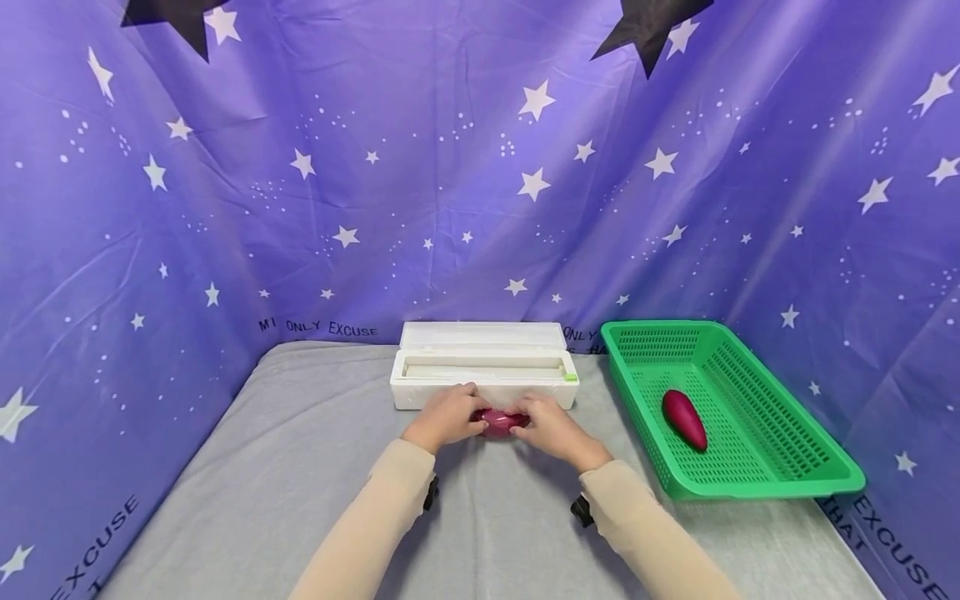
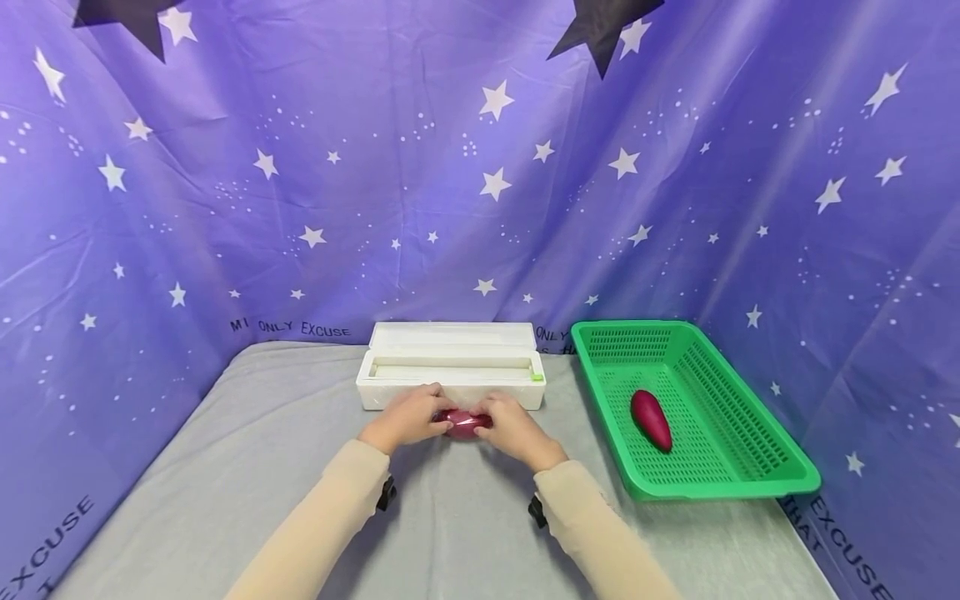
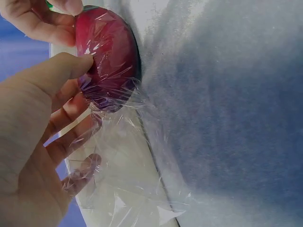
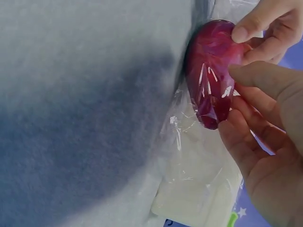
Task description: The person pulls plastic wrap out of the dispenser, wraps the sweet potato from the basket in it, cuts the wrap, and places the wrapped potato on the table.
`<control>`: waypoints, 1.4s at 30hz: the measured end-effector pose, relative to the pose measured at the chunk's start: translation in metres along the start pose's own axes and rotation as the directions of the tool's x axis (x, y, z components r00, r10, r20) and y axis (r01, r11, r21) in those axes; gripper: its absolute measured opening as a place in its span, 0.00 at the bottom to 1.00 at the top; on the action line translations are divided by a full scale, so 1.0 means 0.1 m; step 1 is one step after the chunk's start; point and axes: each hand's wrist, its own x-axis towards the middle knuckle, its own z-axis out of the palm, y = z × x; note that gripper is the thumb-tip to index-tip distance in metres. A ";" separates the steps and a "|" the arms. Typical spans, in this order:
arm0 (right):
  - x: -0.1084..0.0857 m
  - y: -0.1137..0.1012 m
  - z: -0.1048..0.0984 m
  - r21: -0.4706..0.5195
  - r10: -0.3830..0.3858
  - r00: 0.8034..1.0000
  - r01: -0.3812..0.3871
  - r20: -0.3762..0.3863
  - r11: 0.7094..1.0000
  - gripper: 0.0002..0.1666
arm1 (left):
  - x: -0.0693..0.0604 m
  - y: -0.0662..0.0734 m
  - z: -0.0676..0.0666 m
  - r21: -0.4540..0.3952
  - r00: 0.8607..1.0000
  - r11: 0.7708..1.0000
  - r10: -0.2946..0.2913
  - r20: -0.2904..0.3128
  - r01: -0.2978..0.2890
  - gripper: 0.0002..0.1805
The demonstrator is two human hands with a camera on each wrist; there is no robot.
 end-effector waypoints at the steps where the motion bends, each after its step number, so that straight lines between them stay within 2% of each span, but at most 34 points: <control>1: 0.01 0.01 0.01 -0.005 -0.002 1.000 0.002 -0.005 1.000 0.12 | 0.01 0.00 0.01 0.017 1.000 1.000 -0.001 0.001 0.001 0.18; 6: 0.06 0.06 0.05 -0.044 -0.021 0.999 0.020 -0.025 0.999 0.12 | 0.03 -0.01 0.03 0.081 1.000 0.997 -0.001 -0.001 0.002 0.18; 9: 0.08 0.06 0.05 -0.056 -0.014 1.000 0.013 -0.021 0.998 0.13 | 0.03 -0.01 0.03 0.077 1.000 0.997 -0.004 -0.017 0.006 0.17; 15: 0.10 0.04 0.06 -0.051 0.017 1.000 -0.017 0.002 0.999 0.13 | 0.00 -0.04 0.07 -0.038 0.996 0.999 -0.034 -0.086 0.031 0.14; 19: 0.11 0.04 0.07 -0.064 0.005 1.000 -0.005 -0.002 0.998 0.13 | -0.03 -0.07 0.09 -0.059 0.995 0.998 -0.031 -0.095 0.026 0.14; 23: 0.11 0.03 0.07 -0.072 -0.004 1.000 0.004 -0.008 0.997 0.13 | -0.06 -0.09 0.04 -0.106 0.994 0.994 -0.023 -0.107 0.012 0.14; 26: 0.11 0.02 0.06 -0.070 -0.001 1.000 0.001 -0.003 0.998 0.13 | -0.08 -0.12 -0.03 -0.183 0.989 0.983 -0.056 -0.136 0.031 0.12; 28: 0.11 0.01 0.05 -0.064 0.000 1.000 0.000 -0.001 0.998 0.14 | -0.09 -0.17 -0.08 -0.246 0.980 0.968 -0.101 -0.171 0.057 0.11; 29: 0.10 0.01 0.04 -0.062 0.000 1.000 0.000 0.002 0.998 0.14 | -0.10 -0.21 -0.10 -0.281 0.972 0.957 -0.131 -0.194 0.073 0.11; 31: 0.10 0.01 0.03 -0.057 0.004 1.000 -0.004 0.010 0.998 0.14 | -0.13 -0.31 -0.12 -0.331 0.946 0.938 -0.193 -0.259 0.100 0.11; 33: 0.09 0.01 0.03 -0.056 0.007 1.000 -0.006 0.017 0.998 0.14 | -0.15 -0.41 -0.13 -0.381 0.908 0.917 -0.257 -0.330 0.121 0.11; 34: 0.09 0.02 0.03 -0.064 0.005 1.000 -0.004 0.018 0.998 0.14 | -0.16 -0.47 -0.13 -0.404 0.884 0.905 -0.294 -0.364 0.134 0.12; 36: 0.08 0.02 0.03 -0.075 0.001 1.000 0.000 0.019 0.997 0.13 | -0.19 -0.56 -0.13 -0.448 0.825 0.880 -0.367 -0.429 0.159 0.15; 38: 0.08 0.03 0.03 -0.083 -0.007 1.000 0.008 0.015 0.997 0.13 | -0.21 -0.64 -0.13 -0.501 0.768 0.845 -0.445 -0.462 0.188 0.18; 40: 0.08 0.02 0.02 -0.086 -0.014 1.000 0.015 0.012 0.996 0.12 | -0.24 -0.69 -0.12 -0.560 0.717 0.798 -0.524 -0.460 0.224 0.21; 42: 0.08 0.02 0.02 -0.081 -0.012 1.000 0.013 0.015 0.997 0.12 | -0.27 -0.73 -0.12 -0.609 0.682 0.749 -0.589 -0.433 0.261 0.24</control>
